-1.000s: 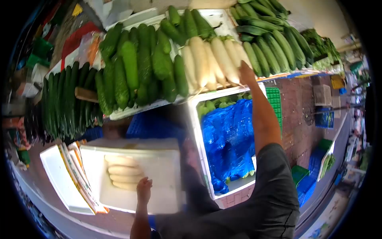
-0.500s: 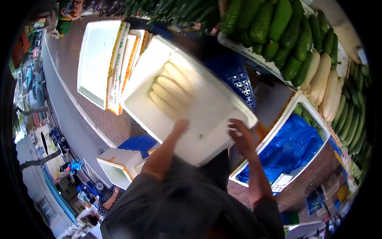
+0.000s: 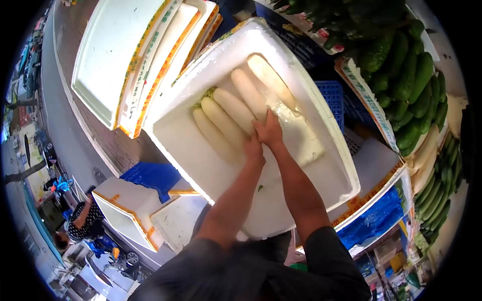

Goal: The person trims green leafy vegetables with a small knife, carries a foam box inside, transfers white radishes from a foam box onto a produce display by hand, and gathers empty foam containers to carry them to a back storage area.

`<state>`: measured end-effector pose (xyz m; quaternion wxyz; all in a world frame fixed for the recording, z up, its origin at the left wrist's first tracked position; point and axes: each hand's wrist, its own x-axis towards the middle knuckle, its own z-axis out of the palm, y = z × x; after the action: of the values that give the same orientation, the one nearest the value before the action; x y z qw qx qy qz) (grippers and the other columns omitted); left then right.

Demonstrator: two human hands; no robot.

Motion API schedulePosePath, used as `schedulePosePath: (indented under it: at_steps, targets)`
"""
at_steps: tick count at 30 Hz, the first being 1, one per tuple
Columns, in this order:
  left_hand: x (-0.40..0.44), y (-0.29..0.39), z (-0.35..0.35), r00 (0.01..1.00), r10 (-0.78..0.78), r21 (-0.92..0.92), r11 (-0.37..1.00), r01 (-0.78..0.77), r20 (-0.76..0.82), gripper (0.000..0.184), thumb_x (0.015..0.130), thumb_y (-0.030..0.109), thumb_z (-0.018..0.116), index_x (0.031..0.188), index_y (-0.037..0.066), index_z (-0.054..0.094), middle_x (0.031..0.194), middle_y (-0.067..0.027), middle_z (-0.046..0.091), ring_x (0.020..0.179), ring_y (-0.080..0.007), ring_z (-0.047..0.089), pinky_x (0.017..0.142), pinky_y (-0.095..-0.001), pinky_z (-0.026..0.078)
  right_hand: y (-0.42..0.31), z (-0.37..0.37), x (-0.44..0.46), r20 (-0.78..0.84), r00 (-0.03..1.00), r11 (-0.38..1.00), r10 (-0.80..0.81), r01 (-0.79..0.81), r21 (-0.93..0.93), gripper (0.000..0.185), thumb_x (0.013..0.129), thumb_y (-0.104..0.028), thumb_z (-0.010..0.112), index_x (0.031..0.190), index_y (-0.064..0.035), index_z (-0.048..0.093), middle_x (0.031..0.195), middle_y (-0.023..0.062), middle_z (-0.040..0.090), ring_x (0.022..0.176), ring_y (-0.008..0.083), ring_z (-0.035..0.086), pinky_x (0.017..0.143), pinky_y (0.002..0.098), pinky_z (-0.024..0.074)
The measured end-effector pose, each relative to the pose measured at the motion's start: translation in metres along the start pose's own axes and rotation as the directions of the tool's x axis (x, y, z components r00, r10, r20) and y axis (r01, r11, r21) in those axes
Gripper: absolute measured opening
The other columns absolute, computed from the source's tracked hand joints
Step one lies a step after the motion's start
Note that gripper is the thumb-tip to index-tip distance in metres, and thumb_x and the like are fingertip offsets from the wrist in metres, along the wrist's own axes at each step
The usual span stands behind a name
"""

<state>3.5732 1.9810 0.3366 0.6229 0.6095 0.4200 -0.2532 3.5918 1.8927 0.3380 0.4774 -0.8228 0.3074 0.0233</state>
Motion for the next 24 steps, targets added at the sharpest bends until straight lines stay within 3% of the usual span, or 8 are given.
schedulePosePath:
  at_steps: [5,8,13,16,19,21,23,24]
  targets:
    - [-0.004,0.071,0.003,0.980,-0.034,0.033,0.999,0.028,0.194,0.062,0.096,0.046,0.061,0.139,0.002,0.049,0.113,-0.0106,0.065,0.090,-0.0230,0.064,0.069,-0.0349,0.053,-0.035,-0.017,0.036,0.200,0.932,0.952,0.303,-0.306,-0.017,0.073,0.086,-0.047,0.070,0.130,0.0079,0.051,0.117,0.0281,0.064,0.109,0.0365,0.064,0.093,0.0424,0.0506]
    - [0.005,0.071,-0.010,0.932,0.195,0.188,0.947,-0.260,0.306,0.056,0.097,0.043,0.060,0.137,0.004,0.054,0.110,-0.0114,0.065,0.089,-0.0229,0.065,0.069,-0.0352,0.054,0.007,0.002,0.033,0.255,0.934,0.902,0.250,-0.320,0.289,0.065,0.091,-0.048,0.065,0.122,0.0089,0.058,0.103,0.0184,0.068,0.090,0.0255,0.066,0.079,0.0347,0.0537]
    - [-0.071,0.114,-0.039,0.911,0.060,0.095,0.990,-0.108,0.408,0.054,0.096,0.044,0.062,0.124,-0.002,0.061,0.102,-0.0090,0.066,0.085,-0.0186,0.064,0.068,-0.0331,0.054,-0.023,-0.042,-0.027,0.473,0.851,0.576,0.229,-0.510,0.639,0.055,0.098,-0.042,0.059,0.120,0.0085,0.061,0.099,0.0141,0.069,0.086,0.0233,0.066,0.081,0.0332,0.0529]
    - [-0.101,0.105,-0.082,0.905,0.007,0.289,0.947,-0.143,0.425,0.053,0.092,0.048,0.066,0.117,0.002,0.063,0.088,-0.0046,0.062,0.067,-0.0132,0.059,0.056,-0.0289,0.051,-0.041,-0.088,-0.093,0.288,0.957,0.818,0.031,-0.190,0.542,0.042,0.102,-0.032,0.054,0.120,0.0048,0.064,0.111,0.0142,0.068,0.098,0.0238,0.064,0.093,0.0382,0.0496]
    - [-0.170,0.128,-0.103,0.875,0.003,0.359,0.911,-0.201,0.484,0.050,0.091,0.047,0.068,0.115,0.004,0.060,0.077,-0.0031,0.058,0.054,-0.0114,0.054,0.047,-0.0273,0.049,-0.067,-0.159,-0.159,0.425,0.867,0.829,0.259,-0.425,0.362,0.044,0.102,-0.031,0.054,0.128,0.0038,0.060,0.122,0.0165,0.065,0.115,0.0244,0.059,0.103,0.0419,0.0442]
    - [-0.217,0.139,-0.095,0.839,0.024,0.426,0.853,-0.301,0.544,0.052,0.090,0.047,0.069,0.111,0.002,0.058,0.076,-0.0071,0.059,0.054,-0.0156,0.059,0.041,-0.0282,0.044,-0.070,-0.220,-0.202,0.296,0.903,0.797,0.312,-0.418,0.435,0.045,0.102,-0.032,0.055,0.131,0.0034,0.058,0.121,0.0165,0.065,0.118,0.0244,0.057,0.097,0.0406,0.0494]
    - [-0.260,0.149,-0.080,0.817,-0.032,0.503,0.802,-0.322,0.575,0.055,0.086,0.048,0.071,0.109,0.000,0.057,0.076,-0.0085,0.059,0.054,-0.0177,0.059,0.039,-0.0284,0.042,-0.050,-0.259,-0.251,0.108,0.825,0.551,0.554,-0.461,0.695,0.044,0.102,-0.032,0.056,0.128,0.0039,0.059,0.116,0.0150,0.067,0.111,0.0234,0.061,0.087,0.0381,0.0548]
    - [-0.273,0.148,-0.075,0.805,-0.057,0.541,0.768,-0.343,0.590,0.055,0.085,0.047,0.072,0.109,0.000,0.057,0.076,-0.0088,0.059,0.054,-0.0180,0.060,0.038,-0.0283,0.041,-0.059,-0.308,-0.262,0.178,0.879,0.340,0.442,-0.348,0.873,0.043,0.101,-0.031,0.058,0.126,0.0037,0.061,0.110,0.0128,0.068,0.099,0.0198,0.065,0.078,0.0348,0.0572]
